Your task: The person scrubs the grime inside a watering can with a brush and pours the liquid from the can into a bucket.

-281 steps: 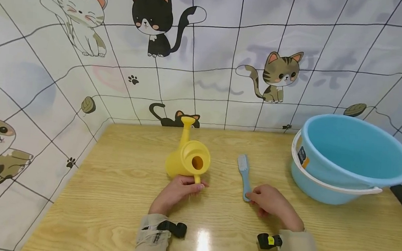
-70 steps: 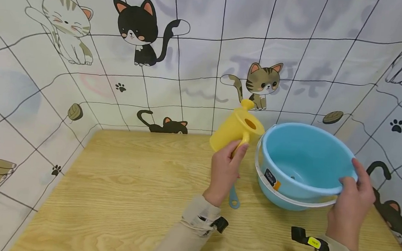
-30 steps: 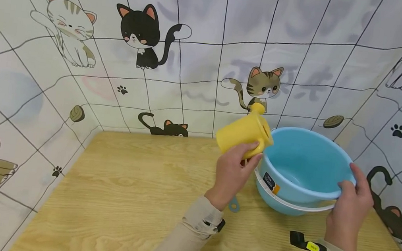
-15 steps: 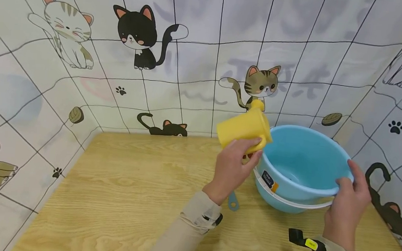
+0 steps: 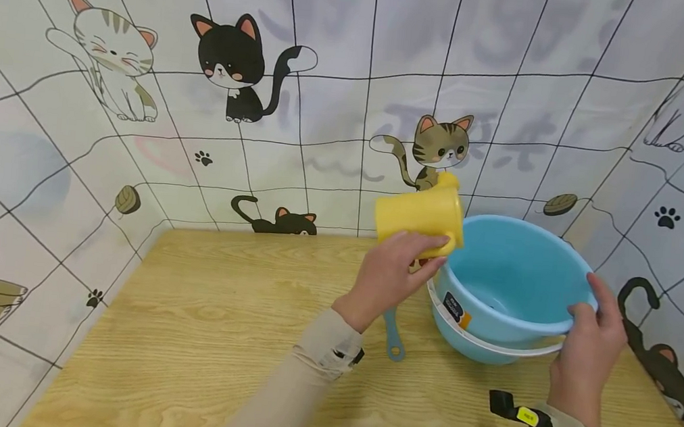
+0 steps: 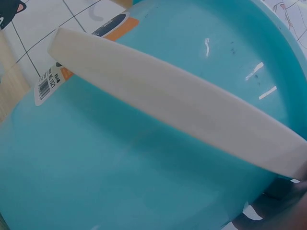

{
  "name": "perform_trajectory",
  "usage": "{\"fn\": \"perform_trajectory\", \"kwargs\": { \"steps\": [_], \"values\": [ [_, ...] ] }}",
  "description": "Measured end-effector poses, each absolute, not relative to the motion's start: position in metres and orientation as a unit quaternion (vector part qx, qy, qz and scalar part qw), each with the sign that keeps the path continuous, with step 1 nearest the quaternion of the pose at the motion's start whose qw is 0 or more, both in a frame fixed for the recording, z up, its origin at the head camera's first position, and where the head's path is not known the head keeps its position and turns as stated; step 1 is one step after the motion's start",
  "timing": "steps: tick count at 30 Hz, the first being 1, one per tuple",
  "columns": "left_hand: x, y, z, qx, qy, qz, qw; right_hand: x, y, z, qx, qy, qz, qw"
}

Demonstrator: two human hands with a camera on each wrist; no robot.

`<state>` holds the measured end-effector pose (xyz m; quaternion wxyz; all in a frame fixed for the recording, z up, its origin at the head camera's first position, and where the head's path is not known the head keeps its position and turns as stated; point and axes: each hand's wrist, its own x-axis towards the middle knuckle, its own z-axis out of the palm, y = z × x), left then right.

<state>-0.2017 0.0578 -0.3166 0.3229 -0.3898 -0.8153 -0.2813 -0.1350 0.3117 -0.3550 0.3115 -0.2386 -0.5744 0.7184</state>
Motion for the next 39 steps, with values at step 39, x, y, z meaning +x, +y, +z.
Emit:
{"fn": "perform_trajectory", "kwargs": {
  "steps": [39],
  "values": [
    [-0.203,0.059,-0.302,-0.423,-0.804,-0.232,0.348,-0.134,0.314,-0.356,-0.24,-0.586,0.712,0.303]
  ]
}}
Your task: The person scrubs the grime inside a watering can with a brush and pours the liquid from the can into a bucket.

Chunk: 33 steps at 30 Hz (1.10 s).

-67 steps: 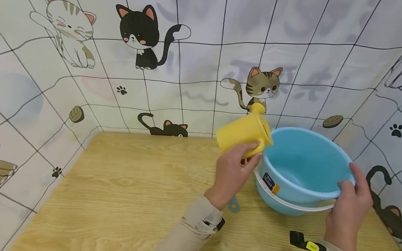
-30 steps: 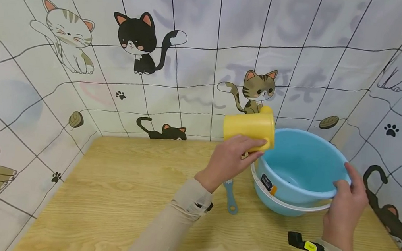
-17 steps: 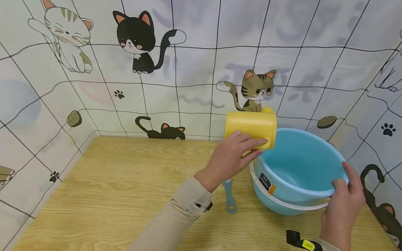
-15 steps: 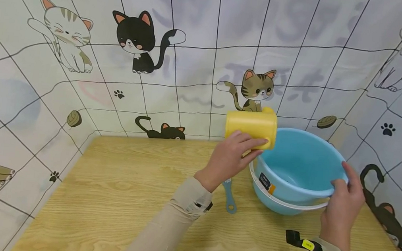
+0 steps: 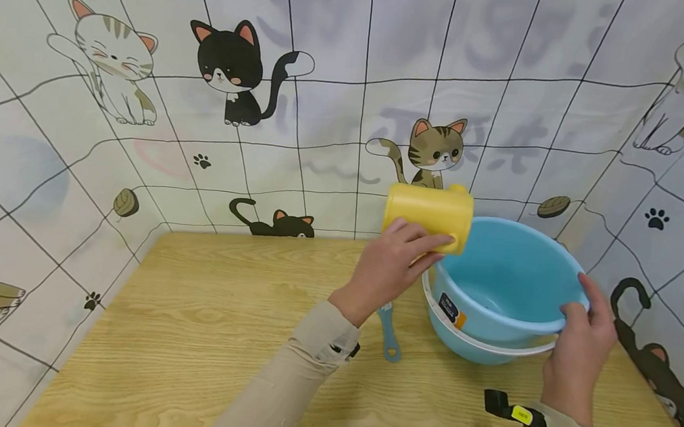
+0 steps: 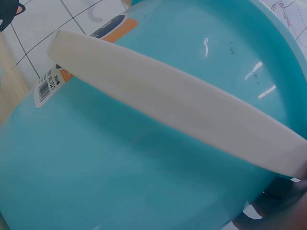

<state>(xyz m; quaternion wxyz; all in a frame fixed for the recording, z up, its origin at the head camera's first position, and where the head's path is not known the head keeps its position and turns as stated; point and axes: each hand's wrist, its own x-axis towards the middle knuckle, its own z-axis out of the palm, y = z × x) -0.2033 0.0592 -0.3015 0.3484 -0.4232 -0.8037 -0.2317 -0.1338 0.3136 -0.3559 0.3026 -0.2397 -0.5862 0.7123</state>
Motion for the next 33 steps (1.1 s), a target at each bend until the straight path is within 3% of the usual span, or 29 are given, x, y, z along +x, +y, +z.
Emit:
{"fn": "perform_trajectory", "kwargs": {
  "steps": [33],
  "values": [
    [-0.2022,0.0634,-0.299,-0.428,-0.813,-0.204,0.338,-0.1335,0.3148,-0.3558,-0.241,-0.585,0.715,0.298]
  ]
}}
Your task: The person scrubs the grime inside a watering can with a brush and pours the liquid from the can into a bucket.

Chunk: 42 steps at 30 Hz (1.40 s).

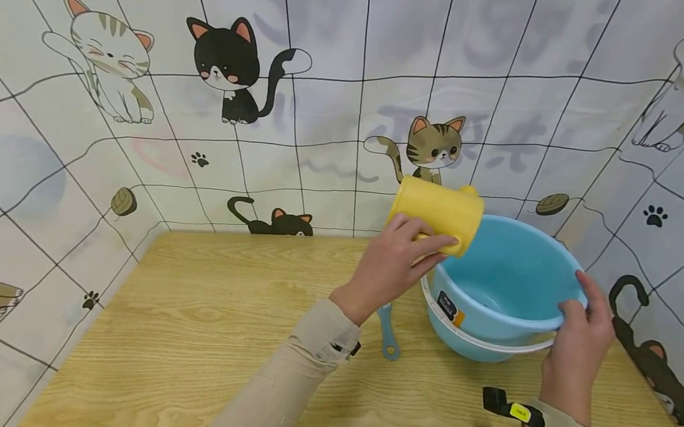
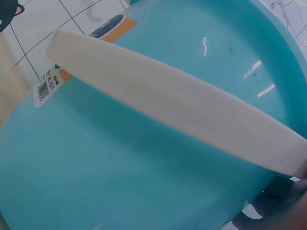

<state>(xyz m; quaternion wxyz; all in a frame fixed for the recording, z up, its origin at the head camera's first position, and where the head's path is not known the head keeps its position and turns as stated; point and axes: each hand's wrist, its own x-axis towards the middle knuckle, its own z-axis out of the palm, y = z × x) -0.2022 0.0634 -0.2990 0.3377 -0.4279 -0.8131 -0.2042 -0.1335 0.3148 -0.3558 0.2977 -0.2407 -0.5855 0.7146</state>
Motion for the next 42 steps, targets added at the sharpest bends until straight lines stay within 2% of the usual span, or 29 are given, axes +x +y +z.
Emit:
{"fn": "perform_trajectory", "kwargs": {
  "steps": [42],
  "values": [
    [-0.1995,0.0664,-0.2949,-0.444,-0.809,-0.163,0.349,-0.1341,0.3151,-0.3583,-0.233,-0.59,0.714,0.297]
  ]
}}
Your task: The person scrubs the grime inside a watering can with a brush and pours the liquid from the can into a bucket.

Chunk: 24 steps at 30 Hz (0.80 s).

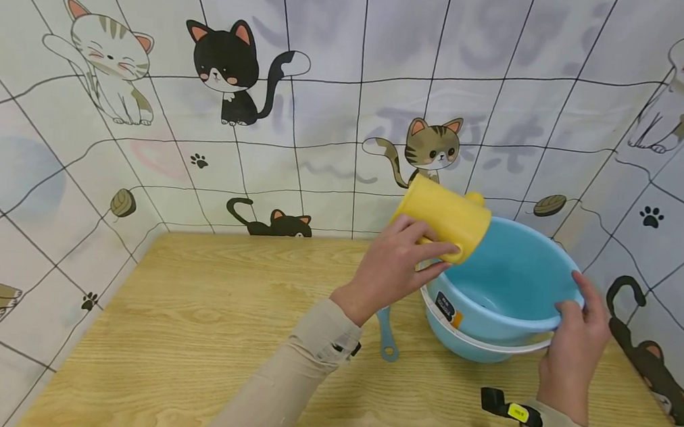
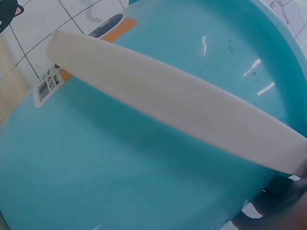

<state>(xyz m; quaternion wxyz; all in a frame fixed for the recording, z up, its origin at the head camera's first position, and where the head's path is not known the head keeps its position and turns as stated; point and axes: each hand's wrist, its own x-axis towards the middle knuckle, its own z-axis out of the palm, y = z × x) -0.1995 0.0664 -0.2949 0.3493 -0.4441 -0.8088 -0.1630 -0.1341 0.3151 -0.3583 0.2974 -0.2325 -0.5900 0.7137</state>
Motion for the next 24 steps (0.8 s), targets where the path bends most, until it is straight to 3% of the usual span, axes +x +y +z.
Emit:
{"fn": "perform_trajectory", "kwargs": {
  "steps": [24],
  "values": [
    [-0.2,0.0666,-0.2928,-0.464,-0.801,-0.149,0.347,-0.1329,0.3142,-0.3568,-0.23,-0.589,0.716,0.296]
  ]
}}
